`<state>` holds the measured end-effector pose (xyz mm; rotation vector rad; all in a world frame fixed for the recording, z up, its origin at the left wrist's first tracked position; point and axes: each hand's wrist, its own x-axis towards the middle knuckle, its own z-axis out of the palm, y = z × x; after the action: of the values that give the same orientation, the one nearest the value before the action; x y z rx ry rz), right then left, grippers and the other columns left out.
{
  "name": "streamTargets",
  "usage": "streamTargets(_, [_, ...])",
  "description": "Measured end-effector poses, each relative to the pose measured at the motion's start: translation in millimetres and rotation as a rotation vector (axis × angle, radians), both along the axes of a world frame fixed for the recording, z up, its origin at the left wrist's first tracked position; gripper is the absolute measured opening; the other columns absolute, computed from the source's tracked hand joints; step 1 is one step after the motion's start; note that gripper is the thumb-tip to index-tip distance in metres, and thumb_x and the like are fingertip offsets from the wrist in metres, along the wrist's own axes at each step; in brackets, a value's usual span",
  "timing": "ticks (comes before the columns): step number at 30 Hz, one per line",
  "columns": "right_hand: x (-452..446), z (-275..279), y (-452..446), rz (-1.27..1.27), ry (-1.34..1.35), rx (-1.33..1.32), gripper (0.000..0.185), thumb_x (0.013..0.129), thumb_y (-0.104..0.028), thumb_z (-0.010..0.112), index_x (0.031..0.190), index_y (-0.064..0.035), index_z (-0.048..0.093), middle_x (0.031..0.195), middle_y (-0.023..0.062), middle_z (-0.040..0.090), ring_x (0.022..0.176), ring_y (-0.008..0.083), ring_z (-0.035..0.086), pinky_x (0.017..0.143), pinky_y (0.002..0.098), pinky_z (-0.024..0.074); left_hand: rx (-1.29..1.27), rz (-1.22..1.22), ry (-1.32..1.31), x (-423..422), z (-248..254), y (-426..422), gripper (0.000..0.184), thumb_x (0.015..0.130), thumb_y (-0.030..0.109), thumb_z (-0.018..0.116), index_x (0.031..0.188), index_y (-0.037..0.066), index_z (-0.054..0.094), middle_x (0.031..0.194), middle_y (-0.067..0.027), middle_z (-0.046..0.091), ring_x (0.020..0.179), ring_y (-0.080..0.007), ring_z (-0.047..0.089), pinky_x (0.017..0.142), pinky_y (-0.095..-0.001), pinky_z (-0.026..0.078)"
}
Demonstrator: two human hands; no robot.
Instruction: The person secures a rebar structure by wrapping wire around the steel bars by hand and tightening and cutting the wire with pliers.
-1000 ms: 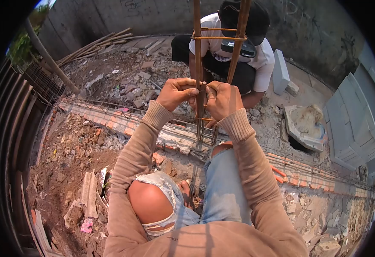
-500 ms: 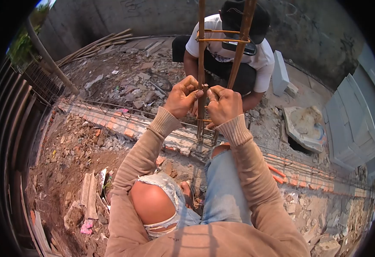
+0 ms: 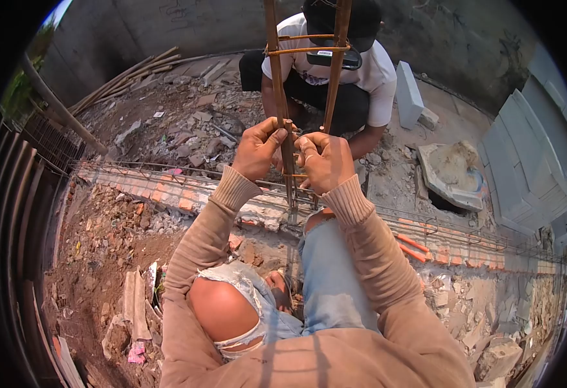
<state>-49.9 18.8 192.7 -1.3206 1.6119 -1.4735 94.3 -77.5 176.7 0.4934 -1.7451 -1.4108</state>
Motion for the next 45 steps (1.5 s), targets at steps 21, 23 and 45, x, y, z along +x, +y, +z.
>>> streamTargets(21, [-249.9, -270.0, 237.2, -0.119, 1.159, 0.952, 0.072, 0.071, -0.017, 0.078, 0.133, -0.0089, 0.042, 0.132, 0.0155, 0.048, 0.127, 0.0334, 0.045, 0.103, 0.0481, 0.0381, 0.025, -0.084, 0.216, -14.5, -10.8, 10.6, 0.027, 0.103, 0.025, 0.049, 0.114, 0.0, 0.055, 0.093, -0.0052, 0.056, 0.082, -0.0151, 0.053, 0.081, -0.0346, 0.048])
streamTargets(23, [-260.4, -285.6, 233.4, -0.056, 1.222, 0.947, 0.068, 0.072, -0.012, 0.074, 0.132, -0.0096, 0.041, 0.132, 0.0146, 0.048, 0.127, 0.0327, 0.045, 0.105, 0.0483, 0.0359, -0.005, -0.05, 0.181, -12.6, -10.1, 10.0, 0.026, 0.104, 0.024, 0.048, 0.113, 0.0, 0.056, 0.093, -0.0051, 0.057, 0.081, -0.0145, 0.056, 0.08, -0.0337, 0.05])
streamTargets(45, [-116.5, -25.0, 125.2, -0.418, 1.474, -0.218, 0.054, 0.073, 0.004, 0.061, 0.128, 0.0056, 0.057, 0.144, 0.0209, 0.041, 0.131, 0.0358, 0.041, 0.107, 0.0502, 0.0293, 0.051, -0.019, 0.145, -12.0, -8.6, 8.3, 0.023, 0.103, 0.021, 0.052, 0.114, 0.002, 0.06, 0.085, -0.0009, 0.059, 0.073, -0.0084, 0.054, 0.07, -0.0246, 0.047])
